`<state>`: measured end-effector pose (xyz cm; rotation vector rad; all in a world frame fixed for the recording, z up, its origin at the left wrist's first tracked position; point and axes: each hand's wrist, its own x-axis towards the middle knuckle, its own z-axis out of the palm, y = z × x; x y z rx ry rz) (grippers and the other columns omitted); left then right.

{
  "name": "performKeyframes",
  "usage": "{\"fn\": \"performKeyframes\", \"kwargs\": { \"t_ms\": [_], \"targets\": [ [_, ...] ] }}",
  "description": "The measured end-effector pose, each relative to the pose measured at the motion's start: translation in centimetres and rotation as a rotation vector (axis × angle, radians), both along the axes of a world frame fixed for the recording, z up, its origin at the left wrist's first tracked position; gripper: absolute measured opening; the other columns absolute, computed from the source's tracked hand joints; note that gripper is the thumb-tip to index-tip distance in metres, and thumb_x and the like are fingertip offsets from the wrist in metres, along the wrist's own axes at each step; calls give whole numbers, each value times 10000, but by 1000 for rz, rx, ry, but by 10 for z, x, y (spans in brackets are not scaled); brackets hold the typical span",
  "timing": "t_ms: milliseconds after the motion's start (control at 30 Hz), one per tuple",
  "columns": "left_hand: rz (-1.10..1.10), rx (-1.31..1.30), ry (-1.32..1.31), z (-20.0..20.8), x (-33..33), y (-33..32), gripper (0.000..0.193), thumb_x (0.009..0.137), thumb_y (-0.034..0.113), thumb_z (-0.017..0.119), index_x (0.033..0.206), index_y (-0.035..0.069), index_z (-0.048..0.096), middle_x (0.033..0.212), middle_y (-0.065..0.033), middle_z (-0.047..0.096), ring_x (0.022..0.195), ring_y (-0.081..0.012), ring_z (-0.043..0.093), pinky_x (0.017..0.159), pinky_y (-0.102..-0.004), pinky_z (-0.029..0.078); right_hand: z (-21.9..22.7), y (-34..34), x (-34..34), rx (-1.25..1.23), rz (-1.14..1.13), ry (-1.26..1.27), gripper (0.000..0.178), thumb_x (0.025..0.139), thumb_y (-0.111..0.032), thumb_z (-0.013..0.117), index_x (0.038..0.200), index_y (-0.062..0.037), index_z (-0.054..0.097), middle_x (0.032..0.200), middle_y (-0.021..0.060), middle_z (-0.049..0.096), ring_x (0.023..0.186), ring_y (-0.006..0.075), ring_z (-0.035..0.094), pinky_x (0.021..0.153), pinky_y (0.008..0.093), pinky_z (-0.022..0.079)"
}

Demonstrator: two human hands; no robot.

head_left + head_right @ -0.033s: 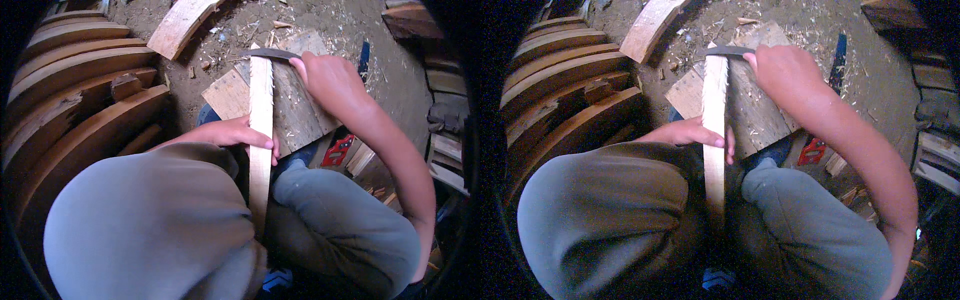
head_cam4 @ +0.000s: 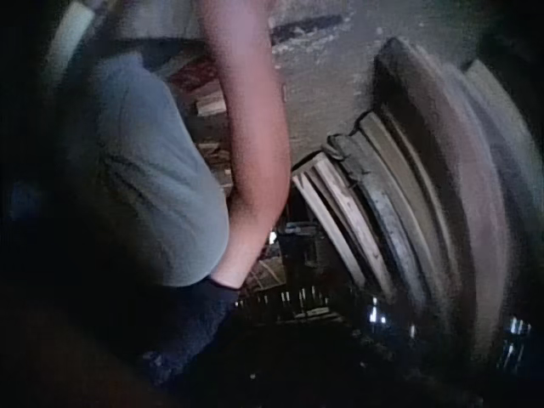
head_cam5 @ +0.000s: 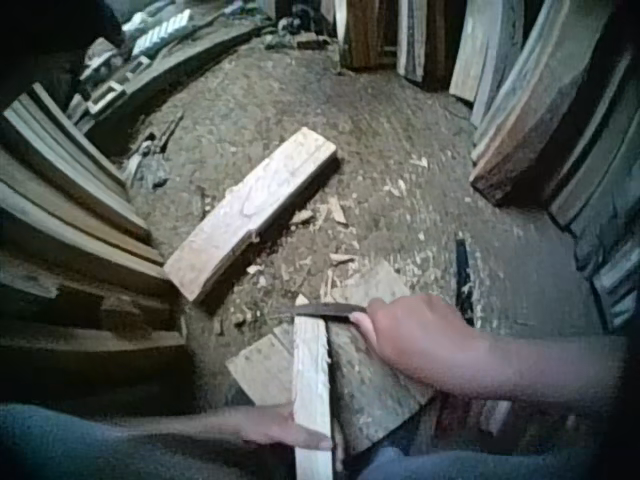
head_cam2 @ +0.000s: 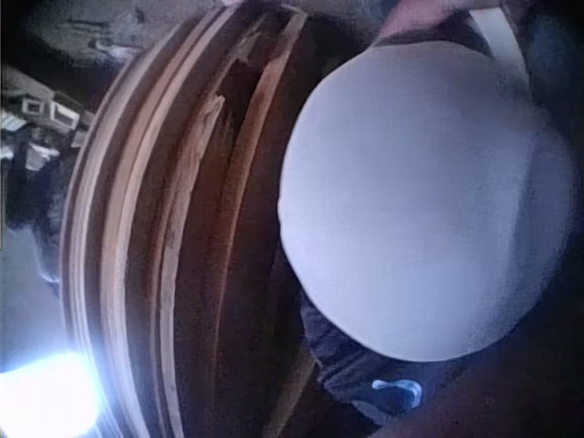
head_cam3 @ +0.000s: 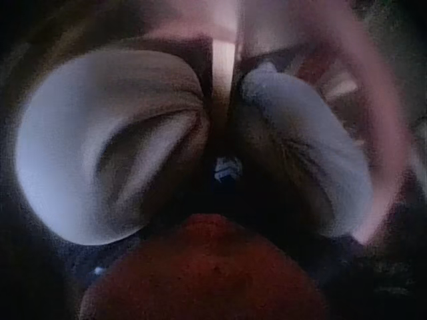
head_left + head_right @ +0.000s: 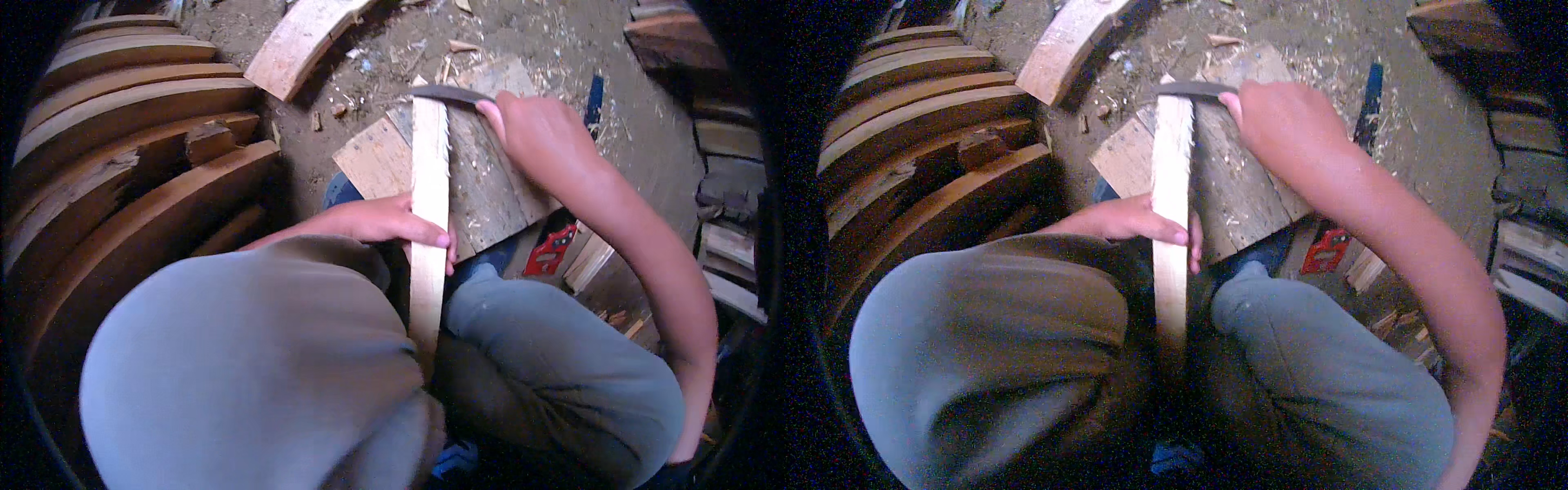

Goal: The person sits on the floor and uses a curved knife to shave thin strips from a long, narrow piece of wood. The person holds the wood with the left hand and repeatedly draws the knife along its length to remove shavings.

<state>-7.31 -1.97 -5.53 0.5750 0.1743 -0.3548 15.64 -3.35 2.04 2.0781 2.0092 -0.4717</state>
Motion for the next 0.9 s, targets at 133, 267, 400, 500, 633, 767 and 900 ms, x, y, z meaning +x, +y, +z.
{"fn": "performKeyframes", "kwargs": {
  "t_ms": [133, 267, 400, 500, 633, 767, 900],
  "targets": [
    [-76, 166, -38, -17, -3, -10, 364, 949, 325, 539, 988, -16, 659, 833, -122, 684, 734, -206, 678, 663, -331, 543, 16, 7, -1, -118, 19, -68, 421, 988, -361, 446, 814, -38, 652, 713, 195, 673, 662, 353, 686, 595, 461, 553],
    [-214, 116, 88, 2, 0, -3, 437, 962, 383, 495, 870, -9, 665, 749, -90, 671, 704, -185, 628, 707, -314, 483, 40, 17, -17, -196, 24, -145, 416, 1000, -353, 426, 809, -47, 634, 686, 167, 679, 642, 309, 699, 569, 420, 561],
    [-121, 72, -11, 7, -3, 1, 467, 976, 361, 458, 652, 43, 566, 504, -43, 521, 489, -176, 553, 535, -314, 459, 41, 26, -30, -290, 12, -260, 403, 1022, -354, 384, 902, -49, 619, 714, 128, 699, 654, 271, 713, 542, 379, 567],
    [-160, 151, 53, 12, 0, 7, 439, 955, 371, 484, 676, 40, 552, 480, -33, 480, 424, -144, 495, 460, -291, 418, 39, 22, -34, -314, -39, -261, 390, 1023, -344, 388, 916, -45, 615, 721, 132, 699, 656, 269, 714, 536, 370, 569],
    [-132, 174, 20, 14, 2, 8, 394, 954, 348, 475, 772, 6, 548, 476, -35, 481, 359, -124, 456, 377, -276, 383, 38, 21, -43, -277, -54, -304, 375, 1020, -345, 405, 886, -51, 597, 685, 121, 684, 625, 249, 704, 504, 350, 557],
    [-149, 178, 50, 9, -3, 9, 402, 947, 361, 502, 782, -1, 563, 472, -33, 475, 363, -119, 457, 382, -269, 393, 39, 25, -64, -290, -33, -442, 302, 1009, -300, 443, 911, -60, 598, 766, 98, 693, 666, 208, 702, 514, 325, 564],
    [-103, 138, 50, 8, -3, 5, 402, 947, 358, 511, 772, 0, 563, 465, -32, 467, 360, -128, 457, 396, -272, 410, 33, 22, -70, -316, -41, -526, 241, 985, -266, 488, 919, -62, 598, 765, 96, 695, 672, 192, 704, 497, 327, 561]
  ]
}}
